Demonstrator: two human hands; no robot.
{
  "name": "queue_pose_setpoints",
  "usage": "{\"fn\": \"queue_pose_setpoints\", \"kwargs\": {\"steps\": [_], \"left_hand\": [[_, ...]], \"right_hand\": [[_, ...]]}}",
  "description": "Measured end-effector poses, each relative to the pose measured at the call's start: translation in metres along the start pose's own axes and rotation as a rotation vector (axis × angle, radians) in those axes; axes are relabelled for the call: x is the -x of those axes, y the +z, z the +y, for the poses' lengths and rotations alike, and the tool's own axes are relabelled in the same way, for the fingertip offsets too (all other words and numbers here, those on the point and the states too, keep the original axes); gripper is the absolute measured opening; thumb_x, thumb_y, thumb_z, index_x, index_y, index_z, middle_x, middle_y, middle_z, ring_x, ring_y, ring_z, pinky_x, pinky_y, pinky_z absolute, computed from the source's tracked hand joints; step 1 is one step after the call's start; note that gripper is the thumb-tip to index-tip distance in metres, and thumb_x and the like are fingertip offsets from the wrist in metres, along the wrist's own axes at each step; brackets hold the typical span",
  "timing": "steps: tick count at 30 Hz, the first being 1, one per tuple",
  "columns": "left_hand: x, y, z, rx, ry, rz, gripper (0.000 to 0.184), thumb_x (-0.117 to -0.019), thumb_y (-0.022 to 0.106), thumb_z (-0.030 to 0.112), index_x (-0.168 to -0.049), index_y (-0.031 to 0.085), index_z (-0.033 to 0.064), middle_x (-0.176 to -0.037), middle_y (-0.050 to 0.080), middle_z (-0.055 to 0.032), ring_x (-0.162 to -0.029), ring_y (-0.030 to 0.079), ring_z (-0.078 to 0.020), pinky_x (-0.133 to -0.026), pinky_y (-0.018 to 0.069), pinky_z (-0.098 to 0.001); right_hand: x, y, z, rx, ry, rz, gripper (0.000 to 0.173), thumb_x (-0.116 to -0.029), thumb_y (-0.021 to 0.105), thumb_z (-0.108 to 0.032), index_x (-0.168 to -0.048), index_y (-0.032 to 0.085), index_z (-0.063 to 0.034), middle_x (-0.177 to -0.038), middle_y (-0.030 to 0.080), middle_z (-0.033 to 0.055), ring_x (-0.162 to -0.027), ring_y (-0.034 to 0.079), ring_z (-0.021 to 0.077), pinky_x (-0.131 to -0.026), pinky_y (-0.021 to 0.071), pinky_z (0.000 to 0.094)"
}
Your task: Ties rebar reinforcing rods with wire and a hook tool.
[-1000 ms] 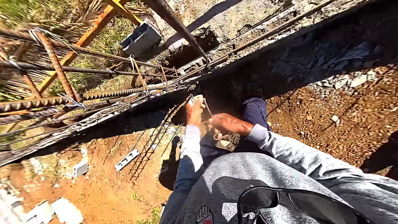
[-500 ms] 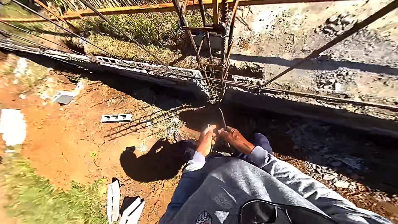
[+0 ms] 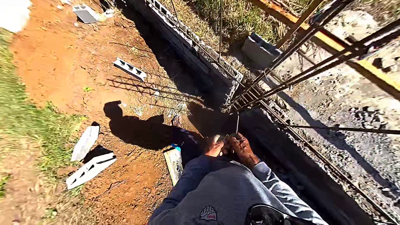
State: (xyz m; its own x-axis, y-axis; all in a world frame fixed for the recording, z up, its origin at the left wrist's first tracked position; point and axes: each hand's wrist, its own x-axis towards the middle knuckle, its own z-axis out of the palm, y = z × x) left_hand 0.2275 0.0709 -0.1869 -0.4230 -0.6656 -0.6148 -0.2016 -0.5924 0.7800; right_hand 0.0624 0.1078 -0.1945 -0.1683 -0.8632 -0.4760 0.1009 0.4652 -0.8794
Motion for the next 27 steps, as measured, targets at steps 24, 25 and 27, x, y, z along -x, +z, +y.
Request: {"fn": "queue_pose_setpoints", "kwargs": {"steps": [24,25,27], "left_hand": [[-0.059,-0.483,0.182,0.534,-0.037,0.109,0.037,-0.1017,0.062,0.015,-0.135,0.057,-0.0015,-0.107,0.070,-0.0193,-0.082,0.070,-0.0258,-0.068,0.0608,-0.0397],[-0.055,-0.498,0.192,0.551,-0.061,0.103,0.035,-0.1018,0.062,0.015,-0.133,0.058,-0.0005,-0.106,0.070,-0.0182,-0.083,0.070,-0.0255,-0.069,0.0608,-0.0399],[-0.053,-0.524,0.213,0.597,-0.084,0.077,0.027,-0.1029,0.059,0.015,-0.126,0.060,0.0014,-0.102,0.069,-0.0157,-0.082,0.068,-0.0237,-0.068,0.0595,-0.0384]], "right_hand": [[-0.275,0.413,-0.231,0.455,0.073,-0.297,0.024,-0.0983,0.063,-0.029,-0.109,0.068,-0.0079,-0.090,0.073,0.0031,-0.082,0.070,0.0146,-0.079,0.0603,0.0399],[-0.278,0.427,-0.236,0.454,0.086,-0.304,0.024,-0.0989,0.063,-0.030,-0.108,0.068,-0.0093,-0.090,0.074,0.0019,-0.083,0.071,0.0140,-0.080,0.0611,0.0402],[-0.287,0.450,-0.251,0.441,0.079,-0.321,0.023,-0.0992,0.063,-0.033,-0.106,0.069,-0.0121,-0.087,0.074,-0.0006,-0.081,0.071,0.0128,-0.079,0.0611,0.0400]]}}
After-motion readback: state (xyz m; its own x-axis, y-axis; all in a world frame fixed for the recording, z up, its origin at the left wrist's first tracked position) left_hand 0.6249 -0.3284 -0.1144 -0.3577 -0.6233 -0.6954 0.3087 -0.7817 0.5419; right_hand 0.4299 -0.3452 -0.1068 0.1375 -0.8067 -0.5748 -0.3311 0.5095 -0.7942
